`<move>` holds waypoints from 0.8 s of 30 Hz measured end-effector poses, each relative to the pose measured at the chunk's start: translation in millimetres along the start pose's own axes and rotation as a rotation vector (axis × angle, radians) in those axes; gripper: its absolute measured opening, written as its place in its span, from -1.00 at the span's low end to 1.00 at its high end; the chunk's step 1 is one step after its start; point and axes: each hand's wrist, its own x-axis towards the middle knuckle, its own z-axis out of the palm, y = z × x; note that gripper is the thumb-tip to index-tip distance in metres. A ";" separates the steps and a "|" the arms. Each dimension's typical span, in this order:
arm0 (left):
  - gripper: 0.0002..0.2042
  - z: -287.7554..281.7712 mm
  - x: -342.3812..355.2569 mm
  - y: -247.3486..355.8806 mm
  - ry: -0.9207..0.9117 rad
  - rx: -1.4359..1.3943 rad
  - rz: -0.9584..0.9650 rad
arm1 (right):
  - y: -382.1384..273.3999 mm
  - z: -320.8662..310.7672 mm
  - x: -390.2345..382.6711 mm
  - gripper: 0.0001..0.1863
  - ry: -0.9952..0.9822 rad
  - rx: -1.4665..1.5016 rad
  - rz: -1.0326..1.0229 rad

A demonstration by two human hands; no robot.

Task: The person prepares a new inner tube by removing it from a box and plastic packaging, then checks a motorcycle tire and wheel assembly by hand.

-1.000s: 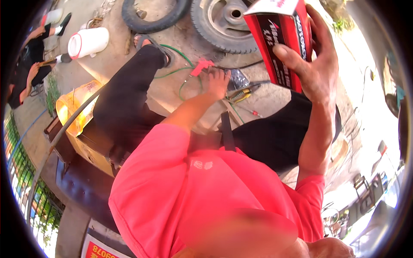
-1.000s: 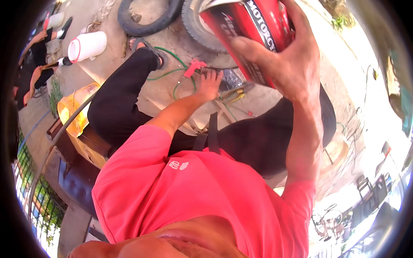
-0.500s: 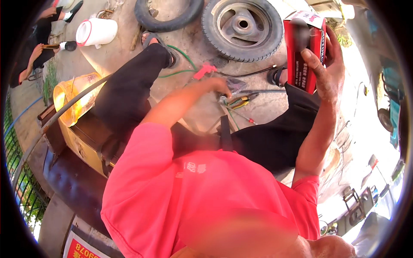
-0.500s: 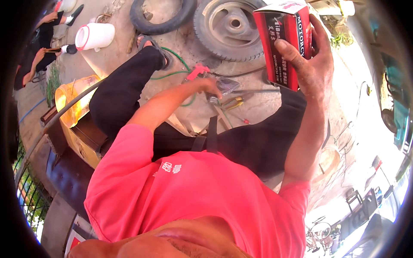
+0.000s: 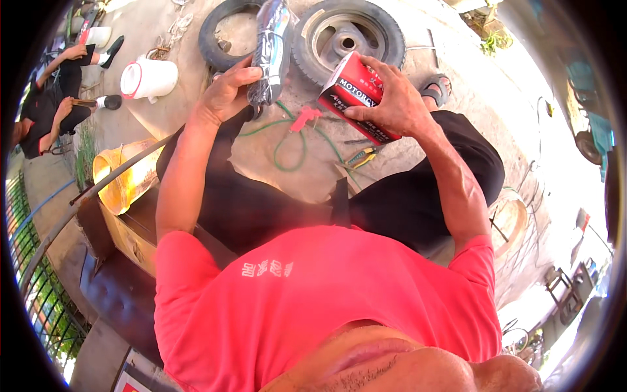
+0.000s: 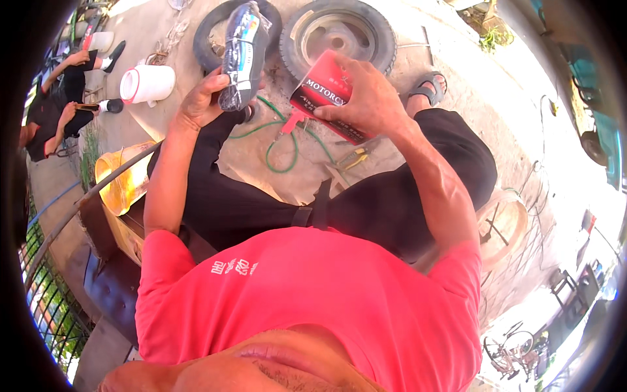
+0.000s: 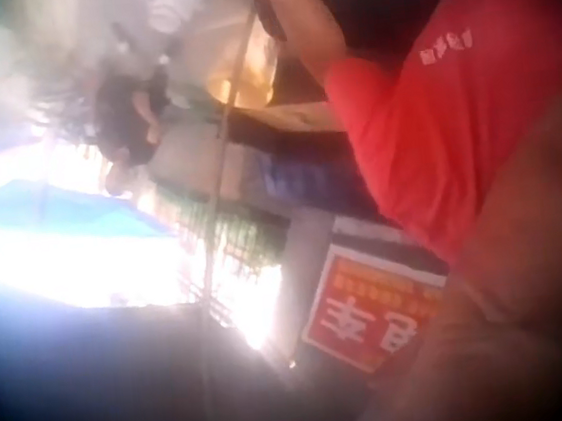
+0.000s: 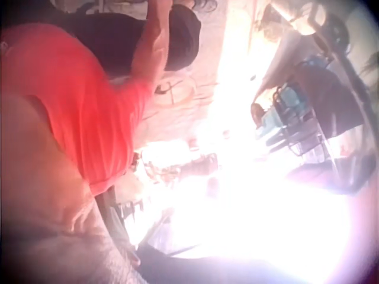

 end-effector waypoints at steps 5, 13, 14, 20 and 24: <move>0.03 29.8 0.7 22.3 -0.378 -0.304 0.317 | -3.0 14.2 6.7 0.14 -0.055 0.028 -0.019; 0.07 42.4 2.2 41.3 -0.321 -0.295 0.394 | -12.1 45.9 20.4 0.12 -0.147 -0.035 -0.038; 0.07 40.4 -0.1 42.9 -0.315 -0.296 0.398 | -13.7 49.6 21.9 0.12 -0.152 -0.037 -0.044; 0.08 31.7 -2.8 41.4 -0.335 -0.420 0.329 | -12.2 75.2 21.9 0.15 -0.289 -0.108 -0.035; 0.07 30.8 -7.9 42.1 -0.366 -0.481 0.285 | -13.1 83.8 20.0 0.16 -0.357 -0.089 -0.043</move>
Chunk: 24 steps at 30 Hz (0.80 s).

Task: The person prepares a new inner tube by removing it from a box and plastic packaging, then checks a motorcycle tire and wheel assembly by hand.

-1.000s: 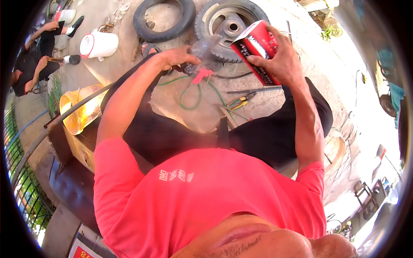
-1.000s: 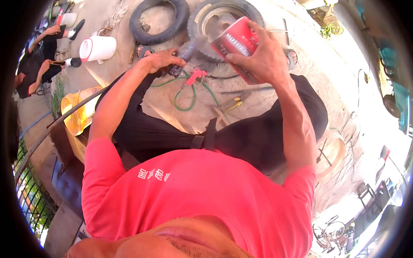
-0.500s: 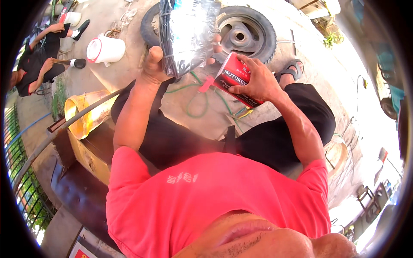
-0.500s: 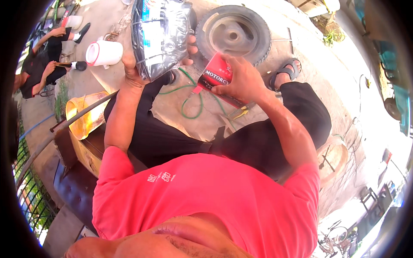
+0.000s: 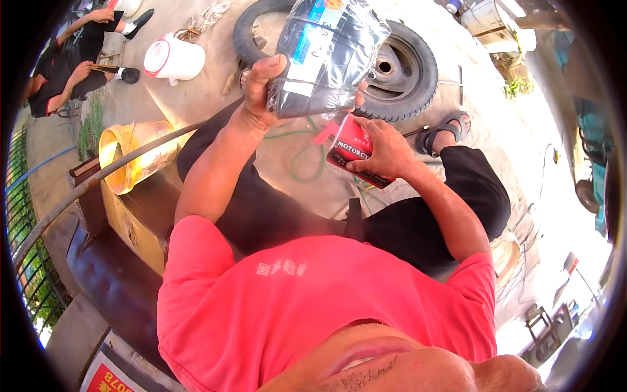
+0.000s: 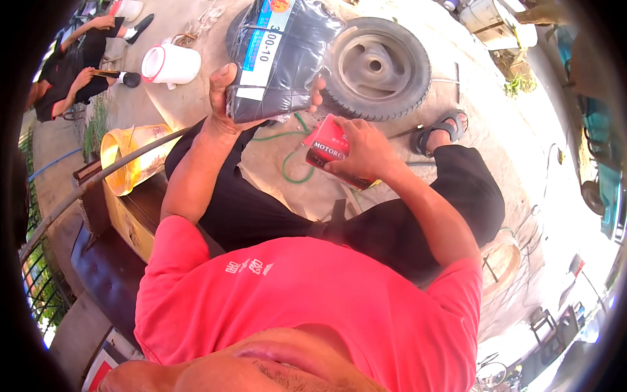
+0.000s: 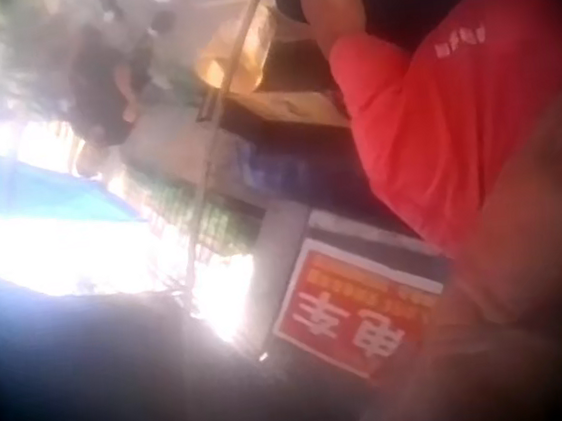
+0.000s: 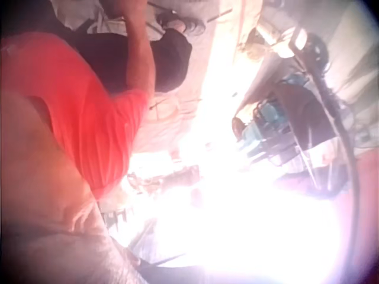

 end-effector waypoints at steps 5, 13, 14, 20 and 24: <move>0.04 2.9 -2.2 -1.4 0.001 0.031 -0.026 | -8.8 -6.2 -2.9 0.15 0.010 -0.021 0.012; 0.05 -20.2 -14.2 -11.3 0.107 0.126 -0.044 | -4.4 -17.8 -5.5 0.16 0.041 0.013 0.051; 0.05 -24.8 -16.0 -11.8 0.137 0.149 -0.039 | -3.4 -17.5 -6.1 0.16 0.042 0.016 0.052; -0.02 -37.7 -16.9 -16.4 0.192 0.188 -0.077 | 4.0 -14.7 -7.7 0.16 0.083 0.050 0.016; -0.10 -32.7 -13.4 -16.0 0.245 0.290 -0.036 | 3.8 -14.2 -6.2 0.16 0.063 0.068 0.024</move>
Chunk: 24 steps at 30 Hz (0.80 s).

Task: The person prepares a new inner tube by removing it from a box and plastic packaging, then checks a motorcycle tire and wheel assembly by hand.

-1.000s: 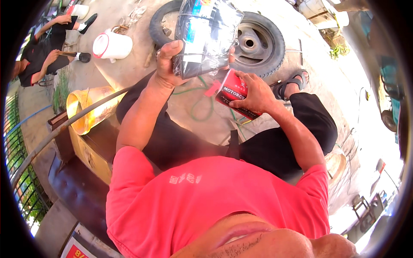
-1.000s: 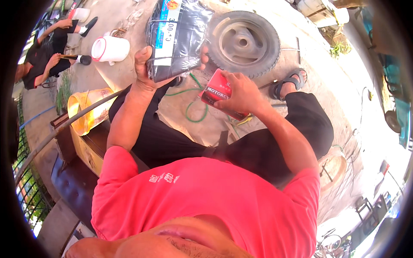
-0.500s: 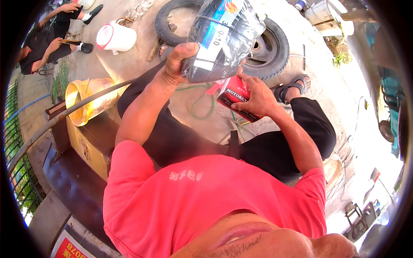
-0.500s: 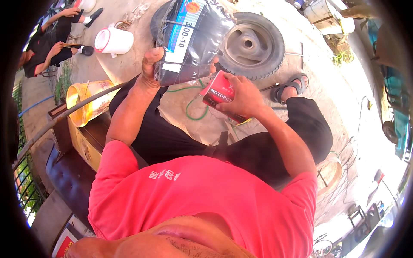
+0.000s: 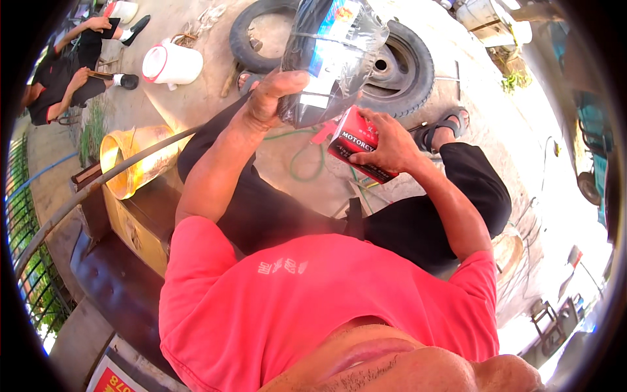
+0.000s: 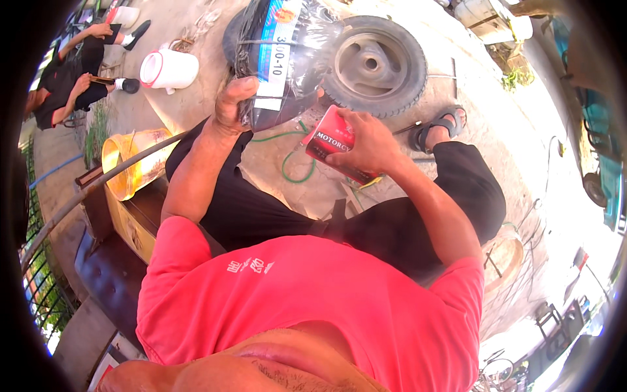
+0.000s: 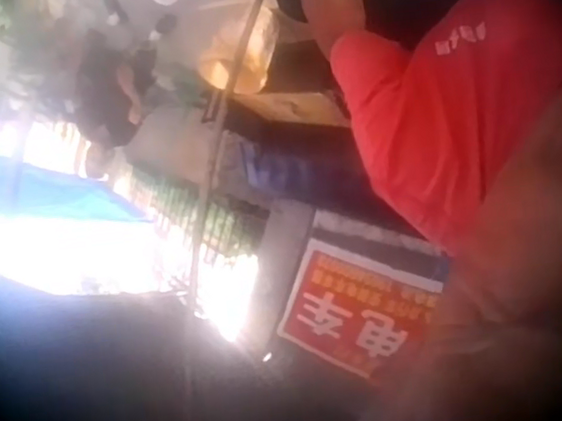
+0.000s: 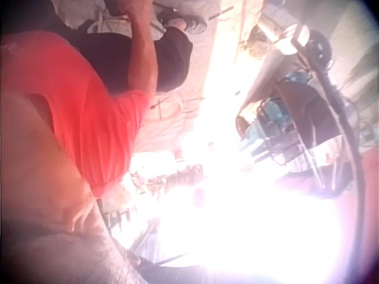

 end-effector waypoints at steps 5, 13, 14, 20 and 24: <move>-0.39 40.5 3.7 14.4 0.154 0.570 0.125 | 4.7 14.6 -3.4 0.14 -0.058 -0.020 -0.036; -0.01 48.1 14.8 -14.0 0.515 1.557 0.676 | 5.6 32.3 2.2 0.12 -0.113 0.146 -0.201; -0.01 48.9 16.4 -14.7 0.513 1.555 0.675 | 3.0 24.6 5.9 0.12 -0.113 0.147 -0.198; 0.02 73.0 13.3 -31.0 0.346 1.678 0.714 | -25.9 -13.6 16.0 -0.27 0.042 1.488 -0.048; -0.31 71.9 16.0 -20.5 0.180 1.365 0.732 | -18.6 -29.3 18.1 -0.57 0.209 1.716 0.108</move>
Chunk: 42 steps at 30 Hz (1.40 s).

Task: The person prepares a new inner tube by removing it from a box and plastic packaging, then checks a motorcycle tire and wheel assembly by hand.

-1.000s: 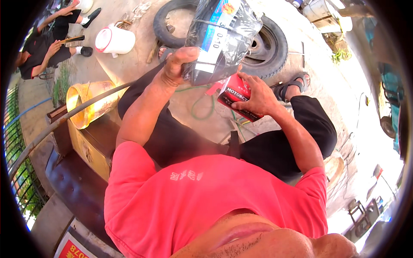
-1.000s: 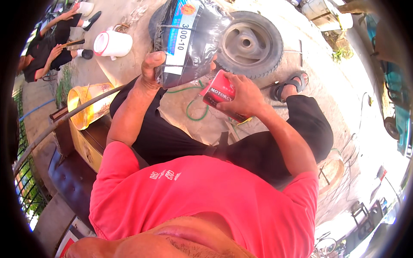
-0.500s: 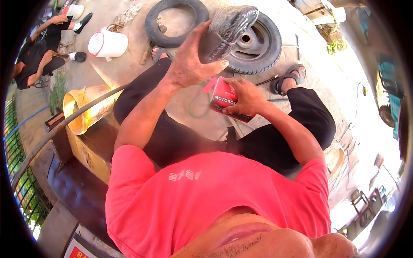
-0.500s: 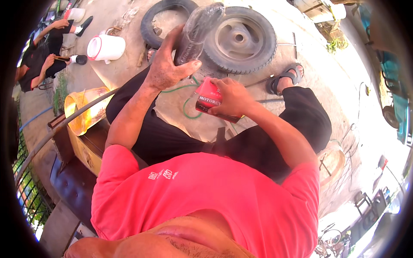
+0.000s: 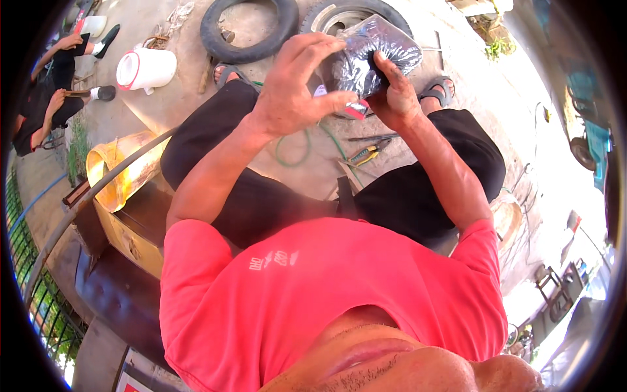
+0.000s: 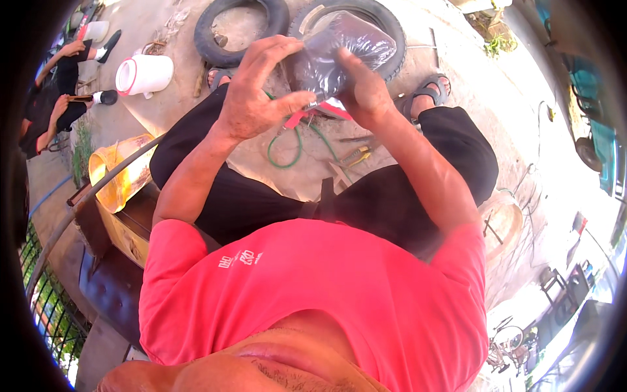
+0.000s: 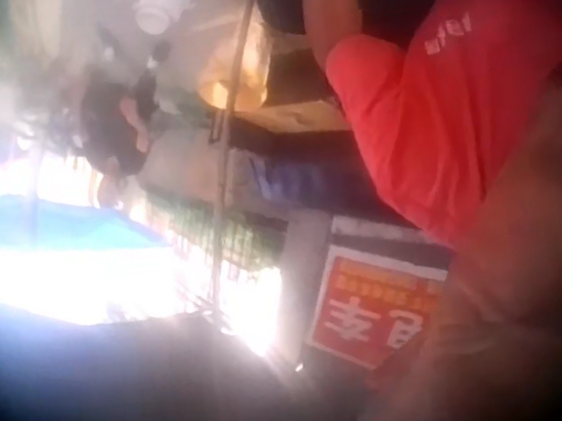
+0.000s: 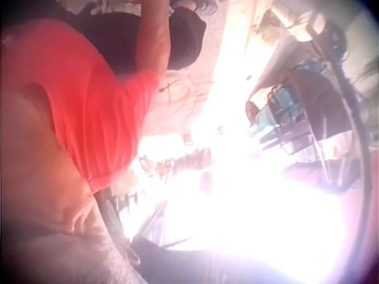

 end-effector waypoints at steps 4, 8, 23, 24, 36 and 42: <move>-0.51 -8.9 -1.6 -13.6 0.070 0.021 -0.144 | -9.6 -4.8 1.7 -0.58 -0.054 0.022 -0.031; -0.59 -6.2 -3.4 -12.0 0.067 -0.154 -0.316 | -9.3 -23.1 9.0 -0.54 -0.212 -0.031 0.008; -0.77 -18.5 2.3 -9.0 -0.031 -0.385 -0.614 | -10.6 -48.0 14.5 -0.52 -0.271 -0.144 -0.122; -0.77 -18.8 3.2 -9.1 -0.027 -0.385 -0.617 | -11.4 -46.9 14.8 -0.51 -0.305 -0.141 -0.128; -0.69 -19.6 8.5 -19.5 -0.227 -0.439 -0.729 | 0.3 -55.6 9.8 -0.52 -0.213 -0.338 -0.049; -0.79 -13.4 6.9 -16.8 -0.169 -0.244 -0.632 | -1.1 -51.4 8.5 -0.55 -0.219 -0.357 -0.025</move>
